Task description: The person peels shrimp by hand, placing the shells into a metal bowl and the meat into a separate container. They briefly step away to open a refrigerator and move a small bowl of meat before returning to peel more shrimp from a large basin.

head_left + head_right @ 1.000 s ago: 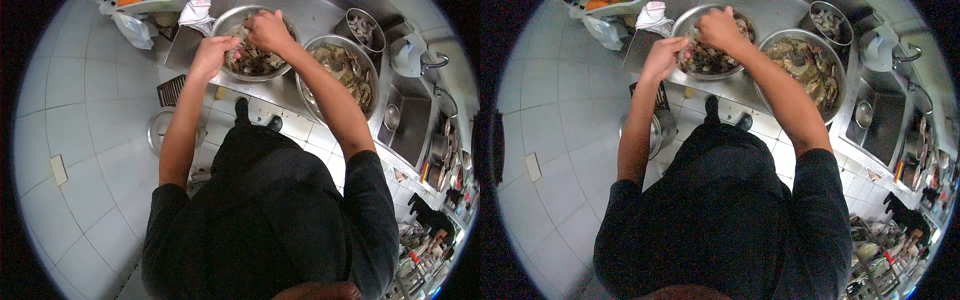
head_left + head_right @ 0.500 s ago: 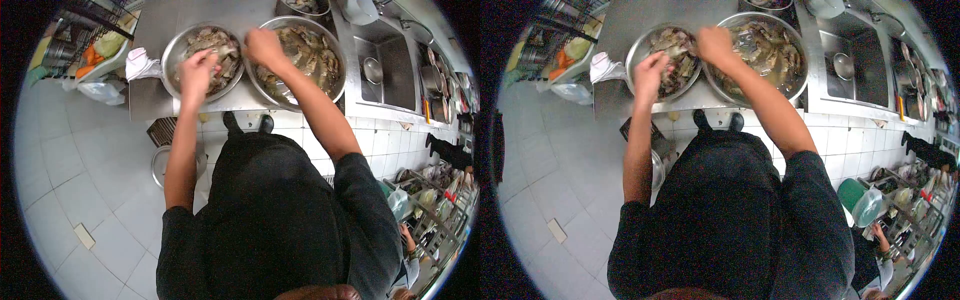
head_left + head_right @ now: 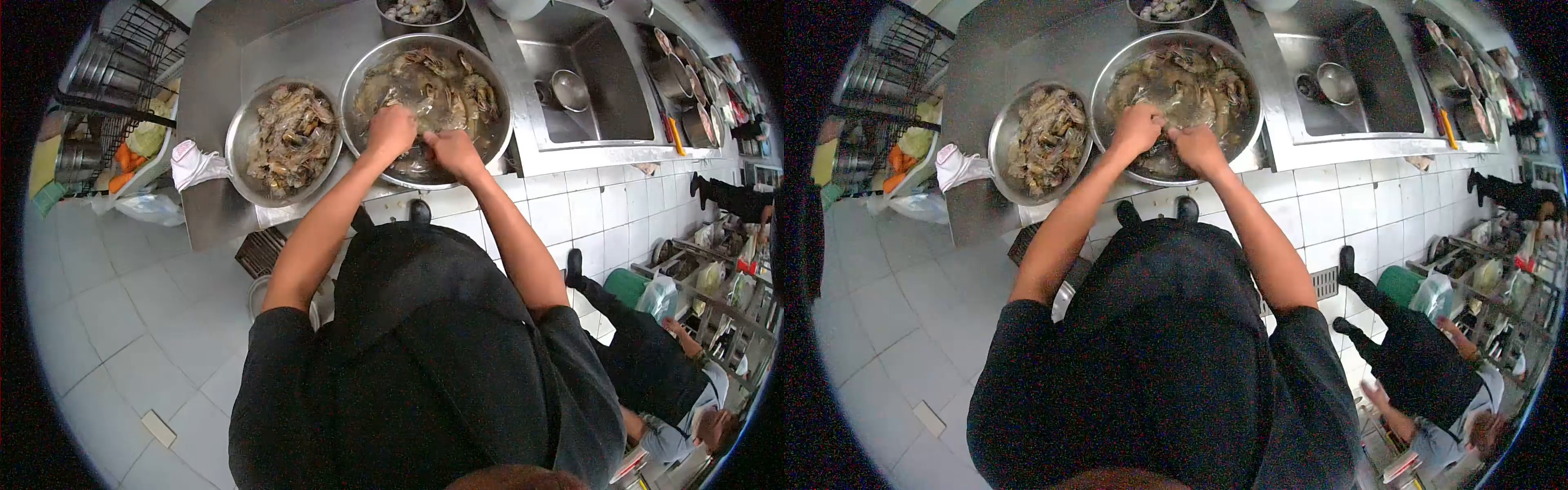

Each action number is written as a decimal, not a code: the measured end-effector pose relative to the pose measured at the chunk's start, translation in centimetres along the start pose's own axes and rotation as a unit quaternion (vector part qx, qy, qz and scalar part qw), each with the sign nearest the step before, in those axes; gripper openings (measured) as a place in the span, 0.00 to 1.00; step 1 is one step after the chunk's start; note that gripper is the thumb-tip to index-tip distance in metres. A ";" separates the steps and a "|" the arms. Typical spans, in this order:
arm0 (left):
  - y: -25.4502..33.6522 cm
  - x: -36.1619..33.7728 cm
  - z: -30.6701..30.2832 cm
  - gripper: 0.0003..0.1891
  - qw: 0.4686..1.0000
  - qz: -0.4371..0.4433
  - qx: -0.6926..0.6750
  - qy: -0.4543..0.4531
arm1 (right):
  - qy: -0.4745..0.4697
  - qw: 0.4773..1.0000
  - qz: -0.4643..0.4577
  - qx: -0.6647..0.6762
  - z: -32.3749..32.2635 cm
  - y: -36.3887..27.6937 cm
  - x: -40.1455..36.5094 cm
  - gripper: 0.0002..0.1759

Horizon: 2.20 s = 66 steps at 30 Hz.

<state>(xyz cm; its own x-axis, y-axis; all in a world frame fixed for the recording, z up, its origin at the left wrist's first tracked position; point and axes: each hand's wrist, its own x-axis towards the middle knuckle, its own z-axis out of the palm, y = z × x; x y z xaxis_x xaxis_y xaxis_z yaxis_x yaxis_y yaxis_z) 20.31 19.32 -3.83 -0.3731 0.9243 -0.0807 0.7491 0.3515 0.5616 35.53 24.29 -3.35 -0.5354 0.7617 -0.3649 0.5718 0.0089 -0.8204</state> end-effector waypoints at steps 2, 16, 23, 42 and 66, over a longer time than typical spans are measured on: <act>1.2 -0.7 -1.9 0.13 0.986 -0.066 -0.152 -0.010 | -0.032 0.970 0.067 0.231 0.9 0.2 0.8 0.20; 1.3 -6.1 -6.1 0.11 0.731 -0.195 -0.611 0.234 | 0.094 0.899 -0.420 -0.076 6.0 -9.1 0.9 0.07; -2.0 -6.7 -7.6 0.14 0.662 -0.212 -0.656 0.294 | 0.089 0.860 -0.483 -0.136 9.7 -11.7 1.1 0.10; -14.6 -14.6 -14.3 0.18 0.713 -0.115 -0.658 0.213 | 0.029 0.847 -0.491 -0.204 19.2 -19.6 2.8 0.11; -19.1 -10.6 -16.6 0.10 0.787 -0.136 -0.541 0.264 | -0.171 0.942 -0.272 -0.101 19.9 -19.7 1.7 0.22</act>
<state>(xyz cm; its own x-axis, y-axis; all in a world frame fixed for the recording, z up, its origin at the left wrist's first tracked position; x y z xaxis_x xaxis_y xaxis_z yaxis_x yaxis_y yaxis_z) 0.89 0.32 -0.08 -0.8282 0.5462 -0.1255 -0.1948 -0.0705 0.9783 10.99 12.48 3.44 -0.9319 0.3570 -0.0641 0.2441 0.4867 -0.8387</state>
